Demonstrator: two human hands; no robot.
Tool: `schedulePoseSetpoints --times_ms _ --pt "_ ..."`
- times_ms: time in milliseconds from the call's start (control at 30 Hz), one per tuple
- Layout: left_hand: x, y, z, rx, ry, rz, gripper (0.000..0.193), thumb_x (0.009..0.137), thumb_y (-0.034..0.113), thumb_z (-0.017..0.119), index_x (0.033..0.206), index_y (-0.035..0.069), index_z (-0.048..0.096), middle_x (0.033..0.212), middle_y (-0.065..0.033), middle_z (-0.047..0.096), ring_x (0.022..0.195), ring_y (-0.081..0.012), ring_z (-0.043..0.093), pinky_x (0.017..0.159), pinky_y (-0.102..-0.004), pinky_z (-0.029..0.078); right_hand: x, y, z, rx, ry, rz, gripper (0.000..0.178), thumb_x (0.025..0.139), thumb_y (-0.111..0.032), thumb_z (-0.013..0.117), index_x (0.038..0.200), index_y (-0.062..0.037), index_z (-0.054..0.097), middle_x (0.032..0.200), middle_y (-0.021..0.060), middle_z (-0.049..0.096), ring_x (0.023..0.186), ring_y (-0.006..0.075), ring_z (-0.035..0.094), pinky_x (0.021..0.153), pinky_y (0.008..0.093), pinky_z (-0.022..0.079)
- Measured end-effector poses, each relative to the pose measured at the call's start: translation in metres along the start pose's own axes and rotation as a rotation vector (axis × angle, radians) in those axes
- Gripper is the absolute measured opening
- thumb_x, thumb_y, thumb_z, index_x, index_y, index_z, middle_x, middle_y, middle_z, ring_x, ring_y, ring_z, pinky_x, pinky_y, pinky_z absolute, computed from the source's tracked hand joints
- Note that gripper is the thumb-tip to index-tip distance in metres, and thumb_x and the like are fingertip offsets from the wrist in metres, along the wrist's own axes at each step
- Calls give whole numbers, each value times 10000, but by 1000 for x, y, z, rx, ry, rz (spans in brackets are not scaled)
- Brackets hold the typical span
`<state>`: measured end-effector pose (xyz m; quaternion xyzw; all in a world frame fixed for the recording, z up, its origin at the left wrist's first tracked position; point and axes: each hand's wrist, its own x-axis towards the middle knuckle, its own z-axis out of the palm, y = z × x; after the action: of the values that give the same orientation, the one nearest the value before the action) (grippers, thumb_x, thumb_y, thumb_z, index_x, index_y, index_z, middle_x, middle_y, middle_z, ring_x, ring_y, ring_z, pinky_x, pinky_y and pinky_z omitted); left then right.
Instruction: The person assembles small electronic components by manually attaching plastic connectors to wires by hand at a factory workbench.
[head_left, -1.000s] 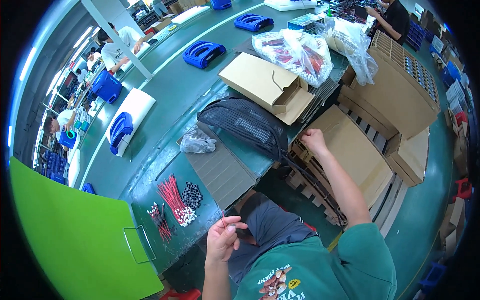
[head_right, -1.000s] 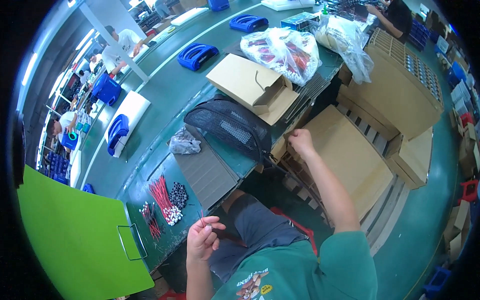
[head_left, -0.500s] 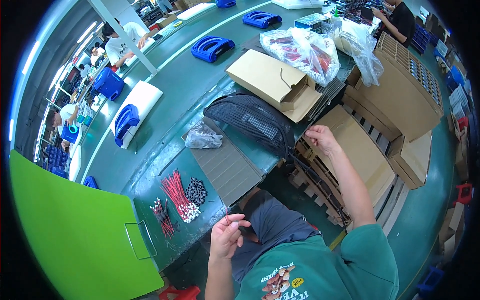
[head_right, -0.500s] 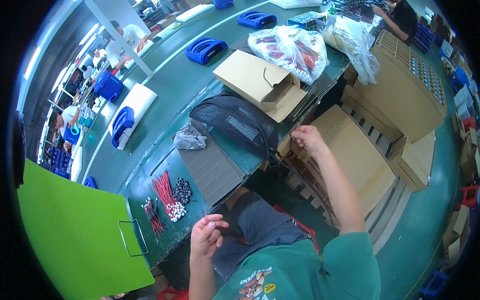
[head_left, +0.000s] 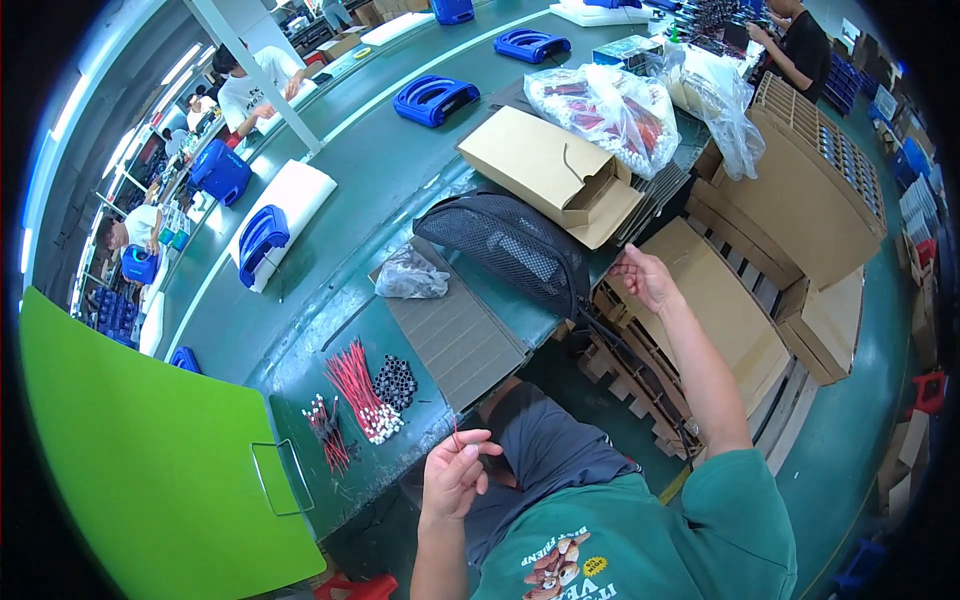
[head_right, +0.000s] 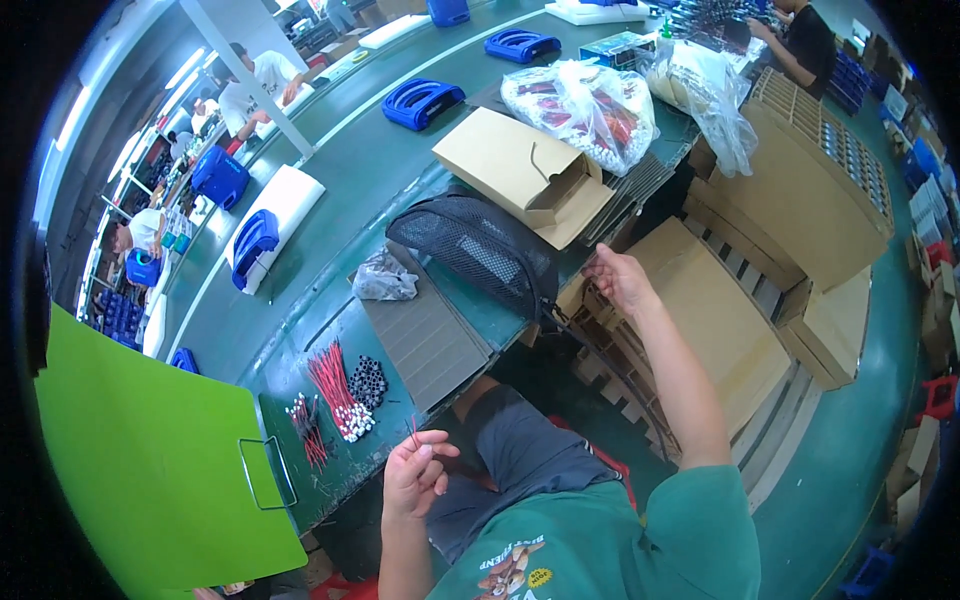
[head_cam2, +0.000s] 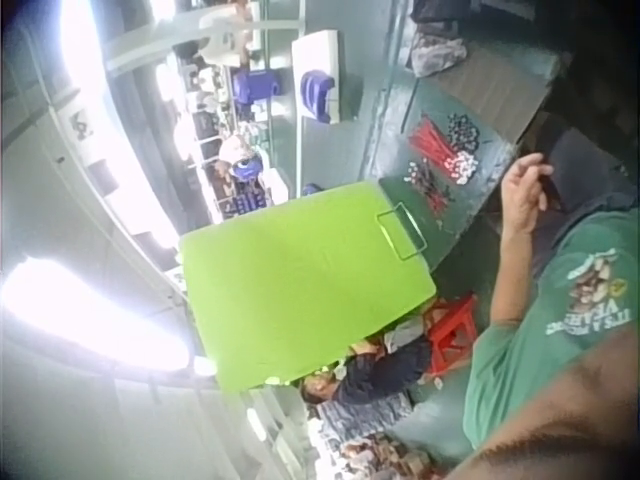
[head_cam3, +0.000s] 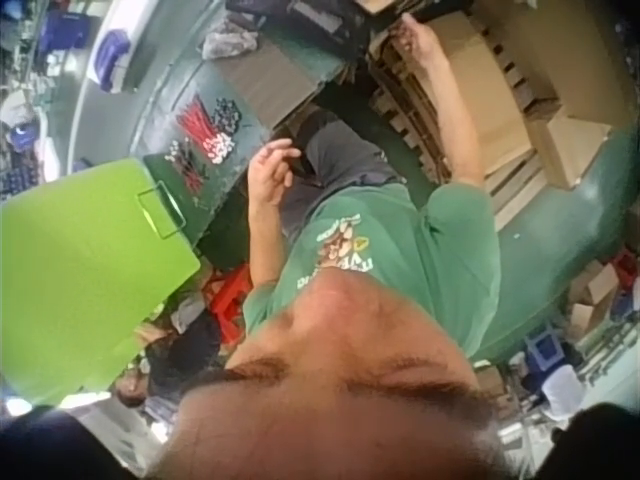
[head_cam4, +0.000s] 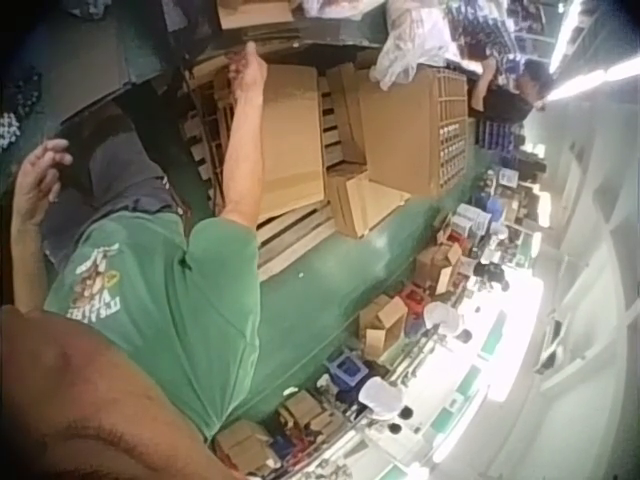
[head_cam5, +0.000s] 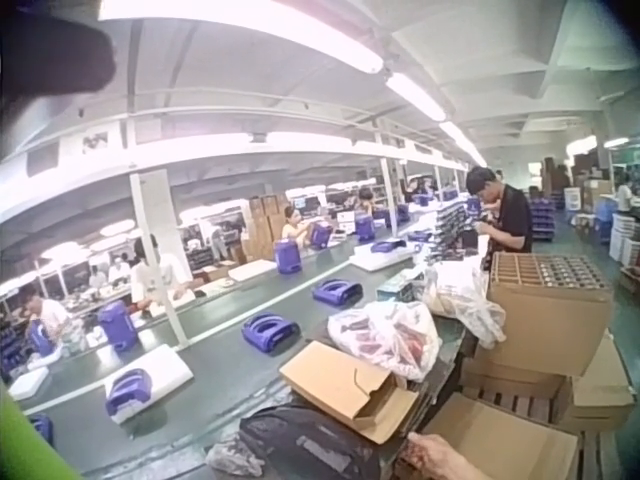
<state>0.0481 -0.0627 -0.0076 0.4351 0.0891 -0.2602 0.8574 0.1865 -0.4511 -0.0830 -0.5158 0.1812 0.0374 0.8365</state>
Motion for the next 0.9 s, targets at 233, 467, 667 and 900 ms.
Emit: schedulePoseSetpoints --times_ms 233,467,667,900 --pt "-6 3 10 72 77 70 268 832 108 537 1056 -37 515 885 -174 615 393 -20 348 377 -200 410 -11 10 9 -150 606 -329 312 849 -352 556 820 -46 608 618 -31 500 451 20 358 395 163 268" --pt "8 7 38 211 97 310 380 790 38 600 1138 -28 462 1015 -148 583 484 -50 483 426 -156 415 -143 -8 117 -360 -201 -425 56 755 -62 623 748 -11 646 687 24 589 482 42 465 445 174 362" --pt "3 9 45 382 177 404 446 741 18 662 1141 -18 467 1037 -145 573 468 -3 442 422 -140 380 -167 8 168 -469 -491 -549 218 664 -30 710 875 -5 658 795 72 635 543 60 533 479 197 419" --pt "-3 10 37 380 154 401 434 736 13 670 1129 -7 486 1036 -126 579 454 29 378 419 -132 352 -163 21 181 -732 -639 -862 152 688 -71 709 820 -15 656 741 67 635 539 95 564 483 207 443"
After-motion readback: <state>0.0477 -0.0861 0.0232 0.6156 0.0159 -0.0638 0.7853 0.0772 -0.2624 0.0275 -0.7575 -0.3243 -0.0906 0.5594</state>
